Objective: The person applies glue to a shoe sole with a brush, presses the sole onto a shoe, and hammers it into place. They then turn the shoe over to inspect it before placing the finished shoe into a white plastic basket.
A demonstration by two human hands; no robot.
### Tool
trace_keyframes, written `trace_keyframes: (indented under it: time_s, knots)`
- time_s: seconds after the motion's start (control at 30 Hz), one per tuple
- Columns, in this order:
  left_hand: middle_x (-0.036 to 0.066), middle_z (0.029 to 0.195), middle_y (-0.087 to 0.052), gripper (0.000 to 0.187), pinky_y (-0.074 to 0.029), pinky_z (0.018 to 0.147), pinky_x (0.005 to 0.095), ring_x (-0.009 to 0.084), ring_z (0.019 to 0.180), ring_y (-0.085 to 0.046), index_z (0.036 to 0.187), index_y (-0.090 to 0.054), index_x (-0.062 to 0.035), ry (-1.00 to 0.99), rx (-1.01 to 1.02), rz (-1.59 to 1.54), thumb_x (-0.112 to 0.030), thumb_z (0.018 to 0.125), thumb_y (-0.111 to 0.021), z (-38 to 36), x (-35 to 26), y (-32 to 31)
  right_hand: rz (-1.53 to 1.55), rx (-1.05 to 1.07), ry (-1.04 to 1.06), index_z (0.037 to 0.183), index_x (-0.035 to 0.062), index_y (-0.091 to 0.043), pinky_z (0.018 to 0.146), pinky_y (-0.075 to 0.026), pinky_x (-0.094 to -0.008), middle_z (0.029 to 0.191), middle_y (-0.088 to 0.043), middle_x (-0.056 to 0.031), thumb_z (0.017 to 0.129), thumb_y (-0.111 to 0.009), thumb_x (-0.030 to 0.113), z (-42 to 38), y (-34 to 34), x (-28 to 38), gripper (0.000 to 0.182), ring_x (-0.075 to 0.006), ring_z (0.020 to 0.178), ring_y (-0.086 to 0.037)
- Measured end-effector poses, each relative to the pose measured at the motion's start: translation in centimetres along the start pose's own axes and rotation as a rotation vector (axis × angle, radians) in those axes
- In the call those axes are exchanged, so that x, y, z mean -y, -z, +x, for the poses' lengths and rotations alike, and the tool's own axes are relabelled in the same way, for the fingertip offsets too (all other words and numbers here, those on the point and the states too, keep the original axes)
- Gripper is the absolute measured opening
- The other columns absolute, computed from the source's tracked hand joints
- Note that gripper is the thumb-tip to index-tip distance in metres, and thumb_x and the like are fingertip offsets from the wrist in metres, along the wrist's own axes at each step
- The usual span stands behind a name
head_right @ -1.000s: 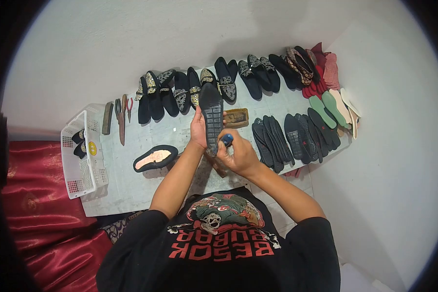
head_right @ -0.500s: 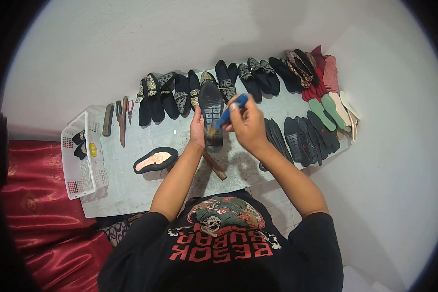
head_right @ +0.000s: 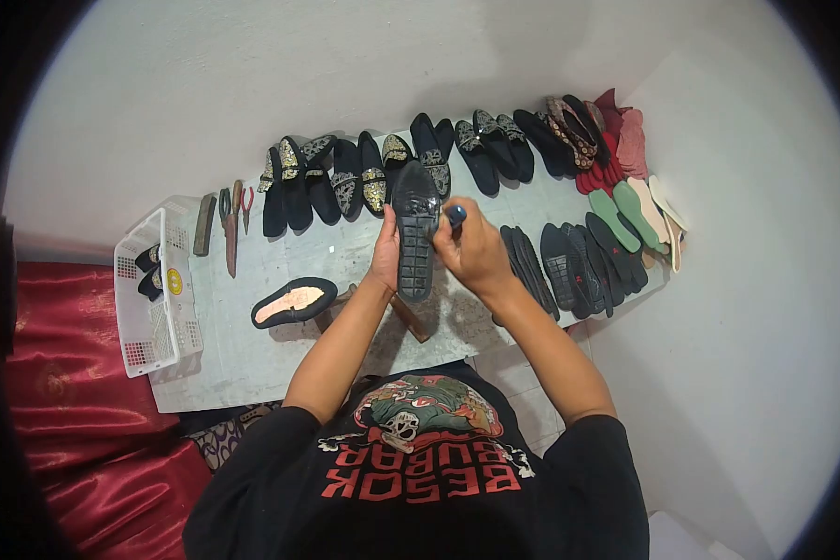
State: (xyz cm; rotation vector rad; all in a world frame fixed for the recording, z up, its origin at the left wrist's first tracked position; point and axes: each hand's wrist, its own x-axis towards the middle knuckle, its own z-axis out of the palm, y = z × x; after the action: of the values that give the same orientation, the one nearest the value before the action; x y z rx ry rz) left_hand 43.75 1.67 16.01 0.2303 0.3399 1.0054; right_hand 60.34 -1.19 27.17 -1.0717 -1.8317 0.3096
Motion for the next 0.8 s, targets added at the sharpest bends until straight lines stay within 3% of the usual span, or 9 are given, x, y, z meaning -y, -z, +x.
trace_keyframes:
  time_s: [0.07,0.13,0.27,0.33,0.37,0.47,0.6,0.73,0.8]
  knots:
    - [0.008,0.105,-0.075,0.075,-0.061,0.078,0.0338,0.0196,0.087,-0.073,0.124,-0.068,-0.0089,0.079,0.08,0.028,-0.071,0.104,-0.031,0.1,0.4,0.9,0.018,-0.03,-0.048,0.115,-0.0004,-0.053,0.06,-0.056,-0.038,0.082,-0.065,-0.0143,0.099,-0.063,0.009,1.4,0.2,-0.4,0.021,-0.0266,0.066,-0.071]
    - [0.012,0.113,-0.075,0.078,-0.063,0.079,0.0344,0.0247,0.09,-0.075,0.13,-0.065,-0.0067,0.042,0.085,0.024,-0.072,0.103,-0.031,0.1,0.7,1.0,0.019,-0.081,-0.073,0.115,0.0004,-0.051,0.056,-0.054,-0.0391,0.078,-0.064,-0.0145,0.1,-0.061,0.008,3.0,0.3,-0.6,0.02,-0.0278,0.062,-0.07]
    - [0.013,0.113,-0.074,0.079,-0.063,0.08,0.0359,0.026,0.09,-0.075,0.13,-0.065,-0.0059,0.043,0.17,-0.104,-0.071,0.104,-0.03,0.3,0.5,0.0,0.024,-0.03,-0.046,0.115,0.0008,-0.052,0.057,-0.055,-0.0387,0.08,-0.065,-0.0149,0.098,-0.063,0.009,1.7,0.0,-0.4,0.022,-0.0274,0.065,-0.071]
    - [0.01,0.106,-0.074,0.075,-0.062,0.078,0.0345,0.0233,0.086,-0.073,0.125,-0.067,-0.0075,-0.096,-0.154,-0.105,-0.071,0.104,-0.032,0.1,0.2,-3.3,0.019,-0.031,-0.024,0.115,0.0001,-0.052,0.059,-0.056,-0.0381,0.083,-0.066,-0.0149,0.098,-0.063,0.009,-0.1,-0.3,0.8,0.023,-0.0275,0.066,-0.071]
    - [0.01,0.106,-0.074,0.075,-0.062,0.078,0.0345,0.0233,0.086,-0.073,0.125,-0.067,-0.0075,-0.103,-0.155,-0.11,-0.071,0.104,-0.032,0.3,0.0,-2.5,0.013,-0.036,-0.006,0.116,-0.0006,-0.052,0.06,-0.057,-0.0375,0.085,-0.067,-0.015,0.097,-0.064,0.009,-0.9,-0.3,1.5,0.024,-0.0276,0.068,-0.071]
    - [0.012,0.11,-0.074,0.074,-0.061,0.087,0.041,0.027,0.094,-0.074,0.126,-0.065,-0.0064,-0.067,0.198,-0.113,-0.069,0.105,-0.031,0.4,-0.5,0.0,0.053,-0.028,-0.056,0.117,-0.0025,-0.052,0.063,-0.058,-0.0352,0.089,-0.069,-0.0149,0.098,-0.063,0.009,-1.7,0.2,3.0,0.024,-0.0258,0.072,-0.073]
    - [0.012,0.107,-0.075,0.074,-0.061,0.084,0.0408,0.0269,0.093,-0.074,0.126,-0.066,-0.0071,-0.087,0.034,-0.193,-0.069,0.105,-0.031,0.0,-0.4,-2.9,0.098,-0.082,-0.088,0.117,-0.002,-0.05,0.06,-0.057,-0.0329,0.086,-0.067,-0.0133,0.1,-0.06,0.006,0.3,0.8,2.9,0.021,-0.0228,0.072,-0.073]
    - [0.012,0.108,-0.075,0.074,-0.061,0.085,0.042,0.0275,0.093,-0.074,0.126,-0.066,-0.007,-0.065,0.178,-0.097,-0.068,0.105,-0.031,0.9,0.3,-0.8,0.098,-0.128,-0.073,0.117,-0.0023,-0.047,0.057,-0.056,-0.0333,0.085,-0.064,-0.0129,0.1,-0.058,0.002,1.4,0.8,1.8,0.021,-0.0228,0.069,-0.073]
    - [0.017,0.117,-0.072,0.077,-0.061,0.087,0.0442,0.032,0.102,-0.071,0.138,-0.058,-0.0044,-0.091,0.185,-0.219,-0.067,0.106,-0.025,1.5,0.5,-0.4,0.035,-0.118,-0.025,0.117,-0.0033,-0.048,0.058,-0.056,-0.0359,0.09,-0.064,-0.0163,0.098,-0.061,0.002,-0.1,0.6,1.3,0.024,-0.0273,0.068,-0.072]
